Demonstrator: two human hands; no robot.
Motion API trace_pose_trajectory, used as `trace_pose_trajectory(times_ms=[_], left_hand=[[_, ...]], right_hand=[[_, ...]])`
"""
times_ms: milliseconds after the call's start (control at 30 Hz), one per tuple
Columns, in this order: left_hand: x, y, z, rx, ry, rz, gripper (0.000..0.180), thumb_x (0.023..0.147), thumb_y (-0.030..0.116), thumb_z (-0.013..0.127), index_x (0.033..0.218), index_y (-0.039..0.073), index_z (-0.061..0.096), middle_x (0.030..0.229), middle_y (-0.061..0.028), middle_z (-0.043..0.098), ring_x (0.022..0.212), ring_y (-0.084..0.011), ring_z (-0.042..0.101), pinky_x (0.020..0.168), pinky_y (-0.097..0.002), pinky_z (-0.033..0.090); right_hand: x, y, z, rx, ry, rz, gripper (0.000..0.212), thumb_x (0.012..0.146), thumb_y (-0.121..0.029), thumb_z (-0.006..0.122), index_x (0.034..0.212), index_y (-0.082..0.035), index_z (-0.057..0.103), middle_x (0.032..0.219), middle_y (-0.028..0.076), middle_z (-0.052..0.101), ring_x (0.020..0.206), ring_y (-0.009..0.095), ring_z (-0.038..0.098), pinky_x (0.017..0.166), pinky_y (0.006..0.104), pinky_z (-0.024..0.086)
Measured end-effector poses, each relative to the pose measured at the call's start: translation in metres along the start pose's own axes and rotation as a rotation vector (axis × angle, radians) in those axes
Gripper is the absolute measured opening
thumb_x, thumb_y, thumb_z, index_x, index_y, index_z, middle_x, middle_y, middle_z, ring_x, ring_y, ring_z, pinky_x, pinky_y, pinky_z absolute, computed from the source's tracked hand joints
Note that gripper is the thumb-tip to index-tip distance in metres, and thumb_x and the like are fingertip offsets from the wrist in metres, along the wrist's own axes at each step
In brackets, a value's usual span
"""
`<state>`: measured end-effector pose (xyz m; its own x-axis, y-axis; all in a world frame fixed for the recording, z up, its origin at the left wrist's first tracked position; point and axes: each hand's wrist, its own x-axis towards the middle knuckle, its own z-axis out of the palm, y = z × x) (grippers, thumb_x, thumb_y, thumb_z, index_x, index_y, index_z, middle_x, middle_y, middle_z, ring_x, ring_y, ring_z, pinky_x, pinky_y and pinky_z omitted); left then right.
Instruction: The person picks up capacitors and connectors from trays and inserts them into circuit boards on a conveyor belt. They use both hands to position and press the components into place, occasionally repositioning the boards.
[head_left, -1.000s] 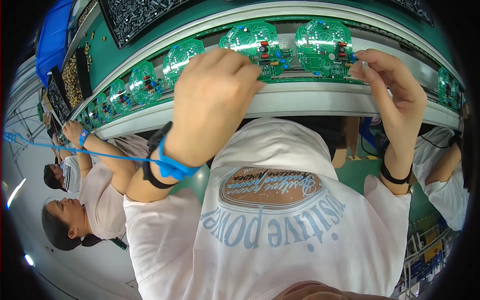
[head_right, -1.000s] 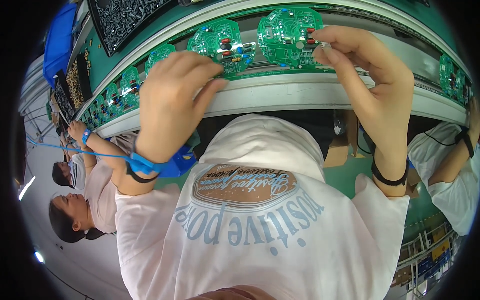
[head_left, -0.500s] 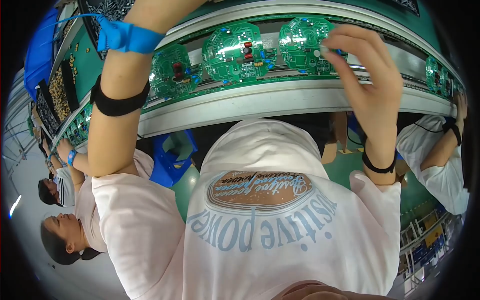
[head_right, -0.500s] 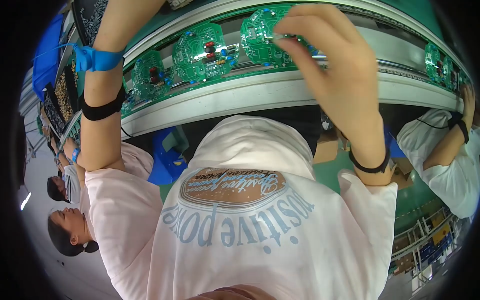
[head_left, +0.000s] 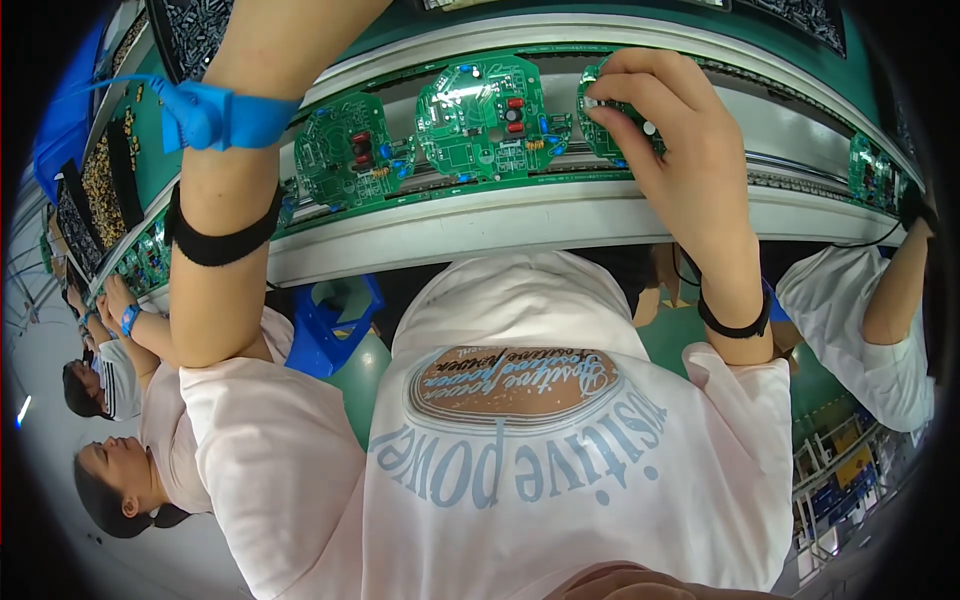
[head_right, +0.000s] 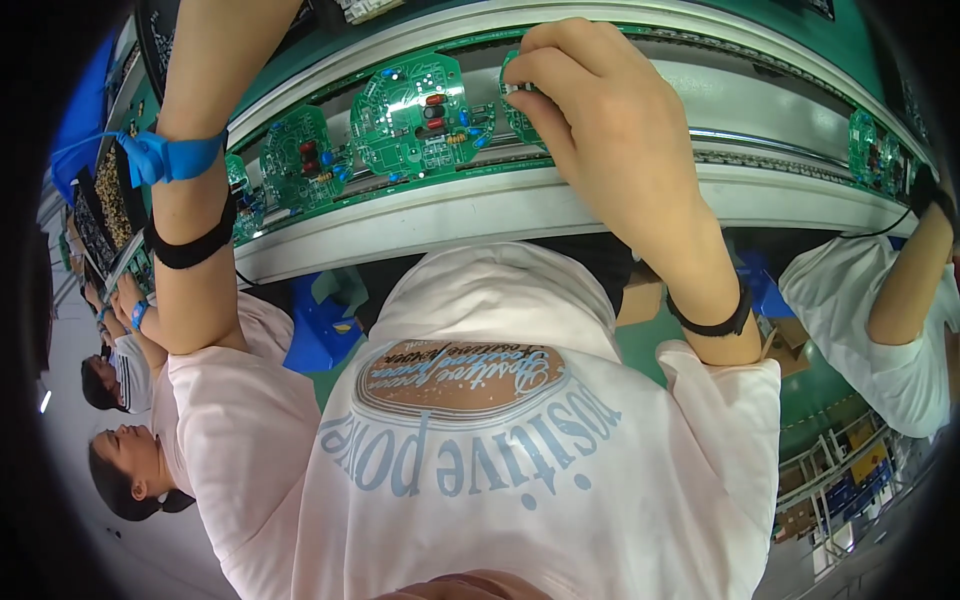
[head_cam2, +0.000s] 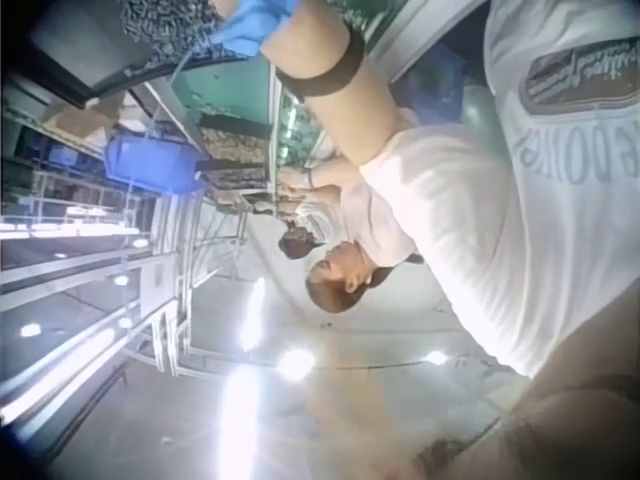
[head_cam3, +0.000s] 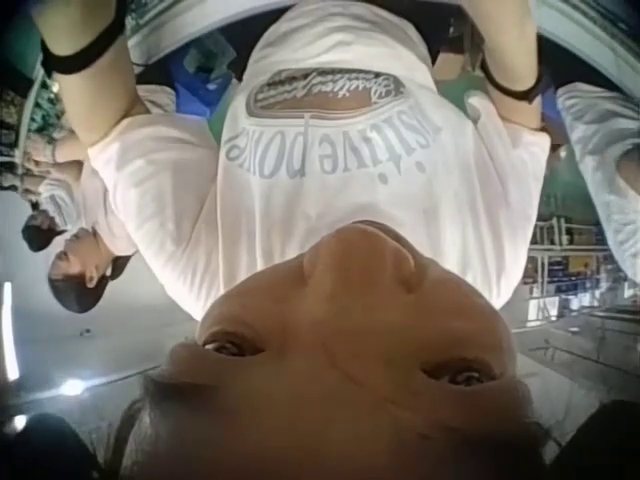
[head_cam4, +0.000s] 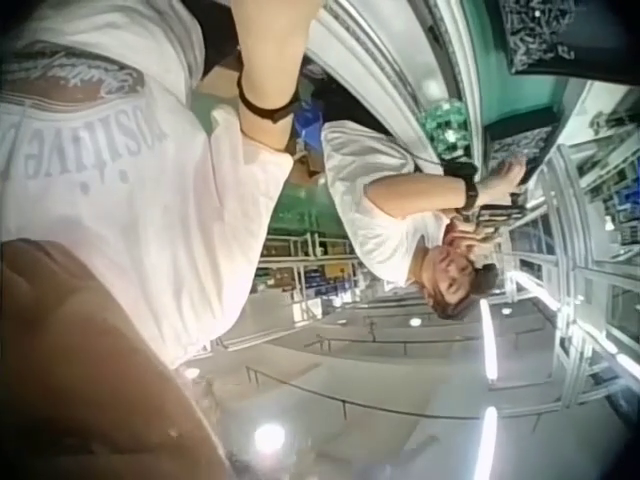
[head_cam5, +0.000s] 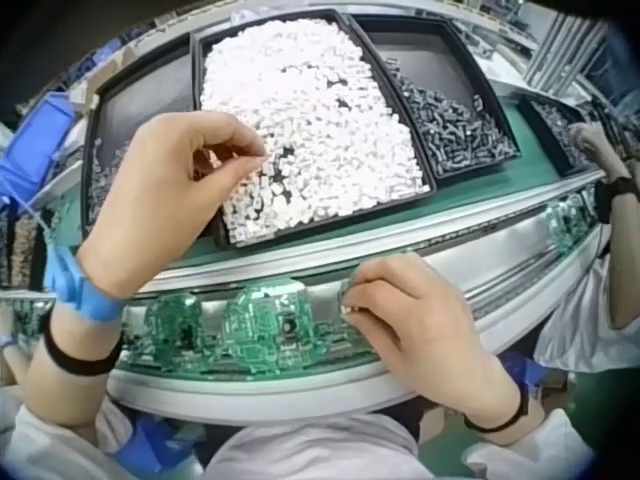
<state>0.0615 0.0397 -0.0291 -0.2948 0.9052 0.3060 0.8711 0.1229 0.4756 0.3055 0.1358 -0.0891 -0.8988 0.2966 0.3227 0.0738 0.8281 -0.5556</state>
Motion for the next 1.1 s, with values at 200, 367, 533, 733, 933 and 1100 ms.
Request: trace_pose_trajectory(times_ms=[200, 367, 533, 733, 933, 1100], left_hand=[[-0.007, 0.016, -0.007, -0.02, -0.055, -0.093, 0.012, 0.091, 0.005, 0.073, 0.097, -0.005, 0.072, 0.081, -0.0147, 0.07, 0.069, -0.0194, 0.066, 0.066, -0.0304, 0.054], [-0.011, 0.039, -0.01, -0.085, -0.16, -0.125, 0.013, 0.091, 0.006, 0.074, 0.098, -0.005, 0.074, 0.084, -0.0166, 0.072, 0.072, -0.0227, 0.069, 0.067, -0.0324, 0.055], [-0.009, 0.029, -0.007, -0.054, -0.256, -0.021, 0.014, 0.09, 0.006, 0.074, 0.099, -0.005, 0.073, 0.085, -0.0181, 0.072, 0.073, -0.0271, 0.07, 0.069, -0.0343, 0.057], [-0.008, 0.03, -0.006, 0.004, -0.267, -0.054, 0.014, 0.09, 0.005, 0.074, 0.099, -0.006, 0.073, 0.084, -0.0183, 0.072, 0.073, -0.0255, 0.07, 0.071, -0.0335, 0.057], [-0.011, 0.017, -0.001, -0.188, -0.172, -0.191, 0.011, 0.093, 0.001, 0.071, 0.1, -0.008, 0.072, 0.083, -0.0139, 0.073, 0.075, -0.0171, 0.07, 0.071, -0.0291, 0.057], [-0.026, 0.02, -0.01, -0.324, -0.099, -0.182, 0.01, 0.095, -0.001, 0.068, 0.102, -0.009, 0.072, 0.086, -0.0105, 0.073, 0.079, -0.0138, 0.07, 0.072, -0.0267, 0.057]], right_hand=[[-0.002, -0.007, 0.0, -0.086, 0.0, -0.016, 0.018, 0.082, -0.002, 0.077, 0.098, -0.006, 0.07, 0.106, 0.005, 0.069, 0.091, 0.027, 0.067, 0.073, 0.0367, 0.054], [-0.012, -0.014, 0.007, -0.164, 0.041, -0.044, 0.016, 0.081, -0.004, 0.078, 0.095, -0.006, 0.069, 0.102, 0.004, 0.068, 0.088, 0.026, 0.066, 0.07, 0.0368, 0.054], [-0.013, -0.013, 0.007, -0.205, -0.005, -0.054, 0.016, 0.081, -0.006, 0.078, 0.094, -0.007, 0.069, 0.1, 0.002, 0.069, 0.087, 0.024, 0.066, 0.069, 0.0353, 0.054], [-0.014, -0.012, 0.008, -0.16, 0.015, -0.028, 0.015, 0.081, -0.006, 0.079, 0.094, -0.006, 0.07, 0.099, 0.003, 0.07, 0.087, 0.024, 0.067, 0.069, 0.034, 0.054], [-0.014, -0.005, 0.006, -0.098, 0.06, 0.005, 0.016, 0.082, -0.004, 0.079, 0.097, -0.005, 0.072, 0.101, 0.004, 0.071, 0.089, 0.026, 0.068, 0.072, 0.0347, 0.055], [-0.011, -0.006, 0.001, -0.131, 0.005, 0.007, 0.016, 0.084, -0.004, 0.077, 0.099, -0.005, 0.072, 0.103, 0.005, 0.072, 0.091, 0.028, 0.068, 0.073, 0.0356, 0.055]])
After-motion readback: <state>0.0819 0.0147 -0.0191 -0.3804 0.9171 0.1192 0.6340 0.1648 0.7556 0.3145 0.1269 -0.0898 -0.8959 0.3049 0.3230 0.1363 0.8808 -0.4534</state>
